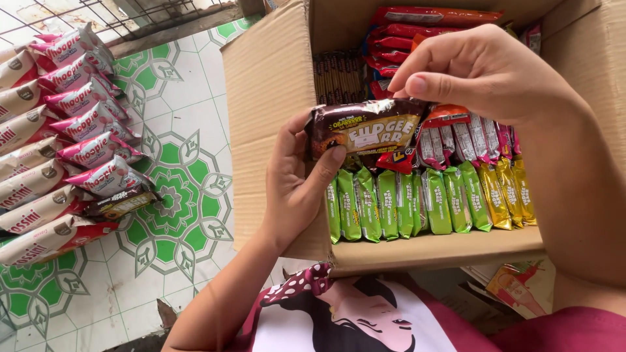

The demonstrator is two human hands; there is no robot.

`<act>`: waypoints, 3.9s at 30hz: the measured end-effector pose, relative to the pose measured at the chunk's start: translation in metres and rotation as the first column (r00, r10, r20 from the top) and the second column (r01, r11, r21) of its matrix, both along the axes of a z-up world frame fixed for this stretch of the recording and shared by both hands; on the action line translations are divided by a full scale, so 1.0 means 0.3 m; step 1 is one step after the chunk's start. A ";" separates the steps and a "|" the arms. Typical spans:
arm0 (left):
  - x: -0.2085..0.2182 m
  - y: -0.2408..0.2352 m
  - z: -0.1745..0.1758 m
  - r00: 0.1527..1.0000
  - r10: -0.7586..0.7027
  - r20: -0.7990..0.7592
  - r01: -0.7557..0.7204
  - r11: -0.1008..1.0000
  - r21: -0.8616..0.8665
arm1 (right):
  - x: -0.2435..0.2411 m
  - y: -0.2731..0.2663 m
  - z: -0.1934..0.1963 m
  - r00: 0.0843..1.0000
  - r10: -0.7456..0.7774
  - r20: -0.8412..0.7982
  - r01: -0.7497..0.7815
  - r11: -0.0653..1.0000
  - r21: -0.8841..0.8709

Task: The person kneels on the floor and takes individually wrapped snack packs out of open cardboard boxes, placing them into rows on the floor by type. They sort through mixed packs inside the boxes and set aside some packs while arranging others.

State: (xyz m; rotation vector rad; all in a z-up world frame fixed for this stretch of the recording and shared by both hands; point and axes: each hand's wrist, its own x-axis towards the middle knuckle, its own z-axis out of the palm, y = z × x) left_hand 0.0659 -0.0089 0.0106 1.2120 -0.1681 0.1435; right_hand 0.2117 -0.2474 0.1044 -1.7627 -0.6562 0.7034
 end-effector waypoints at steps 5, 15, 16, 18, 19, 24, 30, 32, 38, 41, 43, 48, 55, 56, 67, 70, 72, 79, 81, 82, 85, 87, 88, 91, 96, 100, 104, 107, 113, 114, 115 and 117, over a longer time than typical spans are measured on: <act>-0.002 -0.004 -0.018 1.000 0.019 -0.021 -0.021 0.997 -0.076 | 0.017 -0.018 -0.001 0.977 -0.071 0.203 0.125 0.956 -0.267; 0.003 -0.013 -0.035 0.997 0.061 -0.055 -0.073 0.963 -0.258 | -0.067 0.092 -0.041 0.991 0.127 -0.049 -0.130 0.990 -0.060; 0.003 -0.012 -0.039 0.995 0.084 -0.060 -0.096 0.962 -0.254 | -0.075 0.103 -0.048 0.988 0.150 -0.024 -0.151 0.986 -0.067; 0.002 -0.011 -0.050 0.991 0.116 -0.063 -0.128 0.960 -0.250 | -0.085 0.122 -0.061 0.983 0.181 0.002 -0.181 0.981 -0.074; 0.001 -0.011 -0.058 0.990 0.119 -0.069 -0.134 0.949 -0.287 | -0.089 0.131 -0.067 0.986 0.165 -0.025 -0.166 0.983 -0.074; -0.028 0.010 -0.069 0.984 0.160 -0.077 -0.176 0.932 -0.316 | -0.095 0.159 -0.114 0.971 0.158 -0.180 -0.164 0.986 -0.019; -0.069 0.105 -0.067 0.973 0.202 -0.111 -0.228 0.909 -0.348 | -0.087 0.291 -0.076 0.977 0.186 -0.107 -0.203 0.962 -0.180; -0.076 0.152 -0.052 0.959 0.232 -0.160 -0.277 0.884 -0.377 | -0.076 0.359 -0.070 0.970 0.231 -0.077 -0.240 0.962 -0.129; -0.078 0.311 -0.119 0.902 0.398 -0.168 -0.429 0.787 -0.443 | -0.016 0.660 -0.044 0.936 0.351 -0.044 -0.348 0.891 -0.293; -0.063 0.404 -0.163 0.861 0.475 -0.182 -0.501 0.729 -0.467 | 0.010 0.816 -0.066 0.905 0.425 0.031 -0.385 0.847 -0.367; -0.052 0.470 -0.163 0.849 0.497 -0.179 -0.516 0.709 -0.481 | 0.046 0.905 -0.100 0.876 0.474 0.086 -0.401 0.817 -0.414; -0.003 0.625 -0.260 0.820 0.511 -0.257 -0.568 0.673 -0.473 | 0.198 1.136 -0.187 0.803 0.560 0.202 -0.394 0.754 -0.526; 0.043 0.704 -0.514 0.773 0.488 -0.405 -0.603 0.765 -0.228 | 0.587 1.412 -0.474 0.827 0.474 0.302 -0.255 0.795 -0.550; 0.044 0.704 -0.529 0.784 0.447 -0.430 -0.575 0.785 -0.231 | 0.643 1.447 -0.527 0.815 0.463 0.348 -0.224 0.806 -0.547; 0.015 0.649 -0.605 0.751 0.620 -0.227 -0.548 0.777 0.310 | 0.861 1.717 -1.012 0.764 0.253 0.594 -0.008 0.923 -0.384; 0.023 0.656 -0.601 0.765 0.615 -0.191 -0.539 0.774 0.333 | 0.860 1.750 -1.067 0.750 0.213 0.626 0.029 0.935 -0.353; 0.022 0.657 -0.606 0.772 0.609 -0.184 -0.532 0.777 0.337 | 0.849 1.761 -1.094 0.749 0.197 0.632 0.046 0.937 -0.347; 0.027 0.668 -0.597 0.790 0.599 -0.132 -0.523 0.770 0.366 | 0.785 1.779 -1.056 0.765 0.095 0.637 0.086 0.965 -0.247; 0.022 0.665 -0.595 0.792 0.595 -0.135 -0.515 0.772 0.373 | 0.740 1.765 -1.012 0.770 0.074 0.634 0.118 0.960 -0.255; 0.023 0.666 -0.595 0.793 0.597 -0.122 -0.517 0.765 0.384 | 0.725 1.762 -0.993 0.760 0.050 0.647 0.144 0.959 -0.243; 0.026 0.668 -0.598 0.795 0.598 -0.105 -0.519 0.759 0.393 | 0.711 1.749 -0.979 0.712 0.016 0.702 0.205 0.951 -0.230; 0.024 0.668 -0.595 0.798 0.593 -0.107 -0.515 0.763 0.392 | 0.707 1.734 -0.989 0.673 0.008 0.739 0.244 0.942 -0.232; 0.024 0.669 -0.591 0.799 0.593 -0.102 -0.514 0.761 0.396 | 0.705 1.730 -0.993 0.665 0.012 0.746 0.269 0.929 -0.255; 0.025 0.669 -0.587 0.800 0.594 -0.090 -0.514 0.755 0.408 | 0.689 1.721 -0.974 0.668 0.021 0.744 0.292 0.912 -0.289; 0.020 0.664 -0.580 0.801 0.590 -0.097 -0.507 0.756 0.414 | 0.658 1.698 -0.870 0.629 0.054 0.776 0.241 0.935 -0.260; 0.004 0.650 -0.593 0.793 0.584 -0.173 -0.503 0.788 0.354 | 0.587 1.625 -0.696 0.573 0.231 0.786 0.137 0.919 -0.370; -0.022 0.637 -0.590 0.788 0.486 -0.379 -0.449 0.874 0.187 | 0.480 1.477 -0.478 0.502 0.356 0.788 0.032 0.903 -0.428; -0.059 0.628 -0.511 0.797 0.463 -0.388 -0.441 0.885 0.149 | 0.368 1.298 -0.293 0.441 0.380 0.813 0.000 0.906 -0.424; -0.140 0.594 -0.246 0.852 0.461 -0.248 -0.444 0.887 0.124 | 0.218 0.889 -0.074 0.536 0.252 0.805 0.023 0.950 -0.313; -0.156 0.577 -0.176 0.863 0.436 -0.257 -0.419 0.900 0.122 | 0.191 0.830 -0.048 0.549 0.241 0.800 0.047 0.947 -0.317; -0.168 0.559 -0.109 0.878 0.470 -0.095 -0.431 0.860 0.273 | 0.165 0.769 -0.024 0.572 0.200 0.795 0.067 0.955 -0.288; -0.210 0.507 -0.005 0.896 0.440 0.068 -0.426 0.804 0.414 | 0.110 0.648 -0.009 0.605 0.136 0.784 0.116 0.960 -0.256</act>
